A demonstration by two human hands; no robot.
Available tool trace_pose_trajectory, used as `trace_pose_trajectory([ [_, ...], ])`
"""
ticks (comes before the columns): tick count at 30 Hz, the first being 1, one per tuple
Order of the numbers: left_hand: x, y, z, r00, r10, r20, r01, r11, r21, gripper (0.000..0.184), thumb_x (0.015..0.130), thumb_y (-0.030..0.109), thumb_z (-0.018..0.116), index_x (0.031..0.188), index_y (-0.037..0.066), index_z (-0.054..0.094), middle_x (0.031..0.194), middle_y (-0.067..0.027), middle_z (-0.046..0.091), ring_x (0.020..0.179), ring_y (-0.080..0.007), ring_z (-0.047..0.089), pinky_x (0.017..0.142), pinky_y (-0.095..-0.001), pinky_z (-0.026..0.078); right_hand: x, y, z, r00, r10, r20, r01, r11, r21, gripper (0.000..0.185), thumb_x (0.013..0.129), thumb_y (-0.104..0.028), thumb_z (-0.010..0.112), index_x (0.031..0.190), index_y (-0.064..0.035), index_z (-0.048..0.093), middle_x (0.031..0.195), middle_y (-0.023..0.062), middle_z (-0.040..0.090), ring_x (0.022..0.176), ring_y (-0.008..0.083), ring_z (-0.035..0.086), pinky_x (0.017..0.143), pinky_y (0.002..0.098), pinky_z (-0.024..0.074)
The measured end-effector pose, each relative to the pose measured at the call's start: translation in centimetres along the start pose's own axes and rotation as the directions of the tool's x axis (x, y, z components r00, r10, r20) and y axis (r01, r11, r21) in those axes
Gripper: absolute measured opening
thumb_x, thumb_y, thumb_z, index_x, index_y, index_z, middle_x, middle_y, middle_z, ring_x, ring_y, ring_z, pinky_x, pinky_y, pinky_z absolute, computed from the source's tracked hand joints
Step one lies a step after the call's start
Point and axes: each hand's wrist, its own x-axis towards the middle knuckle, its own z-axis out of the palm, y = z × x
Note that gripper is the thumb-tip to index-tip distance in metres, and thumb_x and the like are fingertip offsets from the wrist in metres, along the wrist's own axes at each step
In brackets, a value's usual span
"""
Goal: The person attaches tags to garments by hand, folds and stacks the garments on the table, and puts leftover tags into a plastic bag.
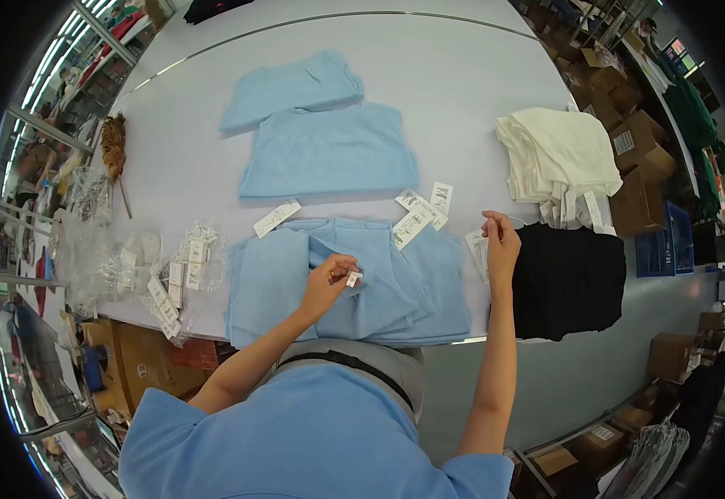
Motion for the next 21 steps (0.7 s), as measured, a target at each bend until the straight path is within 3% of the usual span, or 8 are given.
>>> trace_pose_trajectory([
  [2, -0.1, 0.9, 0.3, 1.000, -0.005, -0.011, 0.005, 0.999, -0.054, 0.035, 0.093, -0.006, 0.062, 0.127, 0.003, 0.060, 0.107, -0.0082, 0.070, 0.093, -0.0141, 0.068, 0.088, -0.0240, 0.051, -1.3, -3.3, -0.6, 1.000, 0.016, 0.001, -0.016, 1.000, 0.000, 0.022, 0.103, -0.010, 0.056, 0.117, -0.0026, 0.072, 0.084, 0.0013, 0.064, 0.073, 0.0094, 0.052, 0.071, 0.0218, 0.0442],
  [7, -0.6, 0.8, -0.3, 0.997, 0.064, -0.038, -0.067, 0.995, -0.077, 0.036, 0.090, -0.008, 0.061, 0.125, 0.002, 0.061, 0.103, -0.0080, 0.070, 0.090, -0.0137, 0.068, 0.085, -0.0239, 0.052, -4.7, -12.5, -1.4, 0.867, -0.304, -0.395, 0.290, 0.952, -0.096, 0.024, 0.105, -0.006, 0.051, 0.121, -0.0026, 0.069, 0.089, 0.0025, 0.068, 0.074, 0.0085, 0.052, 0.072, 0.0208, 0.0442],
  [9, -0.8, 1.1, -0.5, 0.995, 0.097, -0.033, -0.099, 0.993, -0.064, 0.038, 0.089, -0.010, 0.061, 0.125, 0.001, 0.061, 0.102, -0.0084, 0.070, 0.088, -0.0136, 0.068, 0.082, -0.0239, 0.053, -5.8, -15.7, -0.9, 0.710, -0.442, -0.548, 0.458, 0.881, -0.118, 0.025, 0.107, -0.008, 0.050, 0.129, -0.0028, 0.059, 0.098, 0.0055, 0.073, 0.074, 0.0080, 0.051, 0.072, 0.0198, 0.0446],
  [12, -1.0, 1.2, -0.4, 0.997, 0.069, -0.029, -0.072, 0.987, -0.145, 0.037, 0.090, -0.008, 0.063, 0.125, 0.001, 0.061, 0.100, -0.0082, 0.069, 0.086, -0.0138, 0.068, 0.081, -0.0242, 0.054, -8.5, -17.0, 1.6, 0.913, -0.190, -0.361, 0.303, 0.908, 0.288, 0.011, 0.106, -0.008, 0.052, 0.116, -0.0055, 0.055, 0.101, 0.0053, 0.075, 0.071, 0.0074, 0.051, 0.069, 0.0194, 0.0443],
  [14, -1.1, 1.2, -0.2, 0.999, 0.030, -0.024, -0.034, 0.973, -0.226, 0.036, 0.090, -0.007, 0.065, 0.125, 0.000, 0.060, 0.098, -0.0080, 0.069, 0.085, -0.0141, 0.067, 0.080, -0.0244, 0.055, -11.4, -16.0, 5.2, 0.997, -0.074, -0.036, 0.080, 0.972, 0.220, 0.008, 0.104, -0.007, 0.055, 0.111, -0.0044, 0.058, 0.095, 0.0037, 0.076, 0.067, 0.0072, 0.050, 0.065, 0.0197, 0.0438],
  [16, -1.1, 1.2, -0.2, 0.999, 0.033, -0.014, -0.035, 0.966, -0.256, 0.036, 0.091, -0.006, 0.066, 0.125, 0.000, 0.060, 0.097, -0.0079, 0.069, 0.084, -0.0142, 0.067, 0.079, -0.0246, 0.056, -14.3, -13.7, 9.3, 0.988, -0.069, 0.141, 0.068, 0.998, 0.013, 0.007, 0.098, -0.004, 0.061, 0.102, -0.0027, 0.067, 0.090, 0.0038, 0.076, 0.063, 0.0088, 0.051, 0.060, 0.0233, 0.0440],
  [19, -1.4, 1.2, -0.6, 1.000, 0.021, -0.008, -0.023, 0.941, -0.337, 0.036, 0.091, -0.004, 0.067, 0.126, -0.001, 0.059, 0.096, -0.0075, 0.068, 0.082, -0.0147, 0.067, 0.077, -0.0251, 0.057, -16.9, -8.6, 13.8, 0.936, -0.290, 0.200, 0.305, 0.951, -0.051, 0.009, 0.097, -0.005, 0.063, 0.100, -0.0009, 0.070, 0.092, 0.0044, 0.076, 0.063, 0.0115, 0.055, 0.061, 0.0252, 0.0445],
  [21, -1.8, 1.1, -0.8, 1.000, 0.016, -0.015, -0.020, 0.939, -0.342, 0.037, 0.091, -0.004, 0.067, 0.126, -0.001, 0.059, 0.096, -0.0074, 0.068, 0.082, -0.0147, 0.067, 0.077, -0.0251, 0.057, -17.6, -8.3, 14.7, 0.958, -0.223, 0.180, 0.236, 0.971, -0.051, 0.008, 0.096, -0.005, 0.064, 0.100, -0.0006, 0.070, 0.091, 0.0046, 0.076, 0.063, 0.0119, 0.056, 0.061, 0.0255, 0.0447],
])
